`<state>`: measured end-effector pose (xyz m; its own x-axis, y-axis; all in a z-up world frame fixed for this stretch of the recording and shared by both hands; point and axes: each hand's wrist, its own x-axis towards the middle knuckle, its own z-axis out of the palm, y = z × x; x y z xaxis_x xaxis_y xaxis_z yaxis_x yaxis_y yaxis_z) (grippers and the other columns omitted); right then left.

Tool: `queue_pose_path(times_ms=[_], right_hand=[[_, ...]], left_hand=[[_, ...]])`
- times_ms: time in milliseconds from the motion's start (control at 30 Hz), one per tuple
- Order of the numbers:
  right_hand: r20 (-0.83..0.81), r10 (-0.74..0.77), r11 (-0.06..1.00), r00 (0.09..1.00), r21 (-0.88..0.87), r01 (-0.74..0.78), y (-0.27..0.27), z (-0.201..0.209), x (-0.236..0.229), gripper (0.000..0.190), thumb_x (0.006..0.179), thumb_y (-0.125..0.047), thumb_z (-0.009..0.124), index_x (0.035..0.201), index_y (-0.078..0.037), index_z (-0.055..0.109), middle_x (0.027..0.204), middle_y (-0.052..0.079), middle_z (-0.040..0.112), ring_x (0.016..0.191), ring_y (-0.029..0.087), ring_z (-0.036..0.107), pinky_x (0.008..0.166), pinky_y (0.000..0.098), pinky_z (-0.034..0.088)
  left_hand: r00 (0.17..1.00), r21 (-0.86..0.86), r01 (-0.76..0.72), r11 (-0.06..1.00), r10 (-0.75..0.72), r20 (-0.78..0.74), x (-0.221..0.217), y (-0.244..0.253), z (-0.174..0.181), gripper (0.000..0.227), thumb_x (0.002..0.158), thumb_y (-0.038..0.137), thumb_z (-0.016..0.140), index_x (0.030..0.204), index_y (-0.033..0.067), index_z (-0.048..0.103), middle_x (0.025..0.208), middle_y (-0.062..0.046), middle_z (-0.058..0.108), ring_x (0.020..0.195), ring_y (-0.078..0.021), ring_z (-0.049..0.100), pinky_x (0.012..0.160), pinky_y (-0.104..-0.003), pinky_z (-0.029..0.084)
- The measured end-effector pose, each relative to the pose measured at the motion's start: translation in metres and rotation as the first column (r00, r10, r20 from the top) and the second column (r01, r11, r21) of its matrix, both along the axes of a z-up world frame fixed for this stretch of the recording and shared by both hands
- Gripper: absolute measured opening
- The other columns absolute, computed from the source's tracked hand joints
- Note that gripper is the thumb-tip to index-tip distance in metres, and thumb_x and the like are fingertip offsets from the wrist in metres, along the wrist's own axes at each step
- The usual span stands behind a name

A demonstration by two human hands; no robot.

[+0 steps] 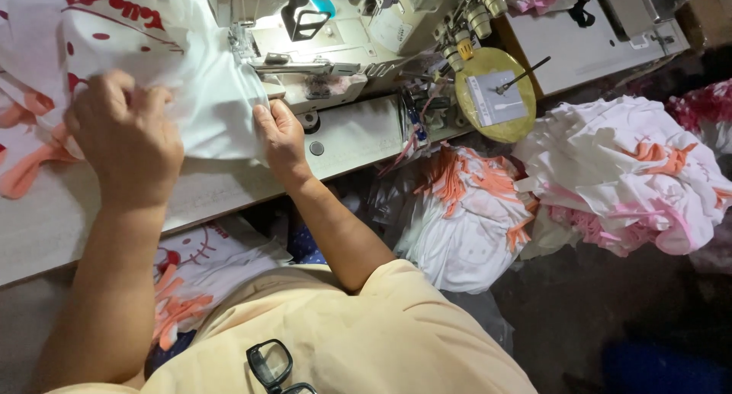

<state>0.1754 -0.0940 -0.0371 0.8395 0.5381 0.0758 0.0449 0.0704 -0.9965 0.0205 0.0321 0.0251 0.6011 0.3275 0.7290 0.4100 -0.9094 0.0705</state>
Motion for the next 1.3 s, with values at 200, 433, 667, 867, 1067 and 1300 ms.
queue_pose_path(times_ms=[200, 433, 667, 867, 1067, 1300], right_hand=[[0.046, -0.063, 0.998, 0.997, -0.022, 0.064, 0.006, -0.006, 0.001, 0.029, 0.097, -0.035, 0.058, 0.075, -0.017, 0.051, 0.072, -0.010, 0.044, 0.068, 0.006, 0.040, 0.060, 0.0239, 0.034], [-0.023, -0.065, 0.974, 0.998, 0.215, 0.068, 0.007, 0.018, -0.009, 0.038, 0.098, -0.029, 0.061, 0.065, -0.020, 0.043, 0.063, -0.012, 0.038, 0.059, 0.001, 0.035, 0.050, 0.0178, 0.030], [0.052, -0.105, 0.979, 0.993, 0.182, 0.093, 0.009, 0.006, -0.006, 0.032, 0.101, -0.025, 0.061, 0.071, -0.015, 0.058, 0.070, -0.010, 0.053, 0.069, 0.002, 0.044, 0.064, 0.0194, 0.037], [0.067, -0.057, 0.997, 0.996, 0.062, 0.053, -0.012, -0.006, -0.004, 0.026, 0.101, -0.023, 0.059, 0.078, -0.011, 0.064, 0.068, -0.007, 0.054, 0.061, 0.005, 0.044, 0.056, 0.0226, 0.035], [0.371, 0.269, 0.963, 0.889, -0.133, -0.236, -0.037, -0.013, -0.041, 0.013, 0.103, -0.023, 0.060, 0.104, -0.011, 0.066, 0.090, -0.002, 0.060, 0.069, 0.007, 0.047, 0.066, 0.0248, 0.041], [0.498, 0.496, 0.866, 0.712, -0.221, -0.448, 0.004, 0.000, -0.087, 0.023, 0.100, -0.017, 0.062, 0.122, -0.009, 0.060, 0.112, 0.008, 0.061, 0.082, 0.016, 0.059, 0.074, 0.0290, 0.050]], left_hand=[[0.942, -0.373, 0.281, 0.884, -0.328, -0.069, 0.032, -0.040, 0.012, 0.071, 0.086, 0.002, 0.064, 0.156, -0.0047, 0.051, 0.125, -0.018, 0.069, 0.118, -0.0366, 0.063, 0.125, -0.061, 0.016], [0.956, -0.055, 0.238, 0.970, -0.244, -0.162, 0.051, -0.018, 0.001, 0.032, 0.106, 0.046, 0.064, 0.131, 0.0322, 0.078, 0.145, -0.016, 0.066, 0.122, -0.0390, 0.061, 0.096, -0.053, 0.052], [0.889, -0.064, 0.434, 0.898, -0.439, -0.130, 0.059, 0.032, 0.012, 0.026, 0.108, 0.032, 0.068, 0.126, 0.0226, 0.083, 0.150, -0.023, 0.060, 0.115, -0.0412, 0.063, 0.102, -0.050, 0.047], [0.843, -0.597, 0.537, 0.597, -0.414, 0.344, 0.038, 0.093, 0.031, 0.033, 0.100, -0.003, 0.070, 0.132, 0.0031, 0.070, 0.132, -0.014, 0.068, 0.119, -0.0275, 0.063, 0.101, -0.037, 0.045], [0.843, -0.901, -0.409, 0.144, 0.436, -0.313, 0.042, 0.163, -0.074, 0.081, 0.097, 0.058, 0.064, 0.159, 0.0207, 0.027, 0.166, -0.010, 0.028, 0.149, -0.0427, 0.028, 0.120, -0.056, 0.019], [0.973, -0.829, -0.231, 0.509, 0.127, -0.193, -0.002, 0.139, -0.046, 0.046, 0.081, 0.022, 0.061, 0.124, 0.0299, 0.072, 0.130, -0.031, 0.046, 0.104, -0.0584, 0.057, 0.095, -0.055, 0.047]])
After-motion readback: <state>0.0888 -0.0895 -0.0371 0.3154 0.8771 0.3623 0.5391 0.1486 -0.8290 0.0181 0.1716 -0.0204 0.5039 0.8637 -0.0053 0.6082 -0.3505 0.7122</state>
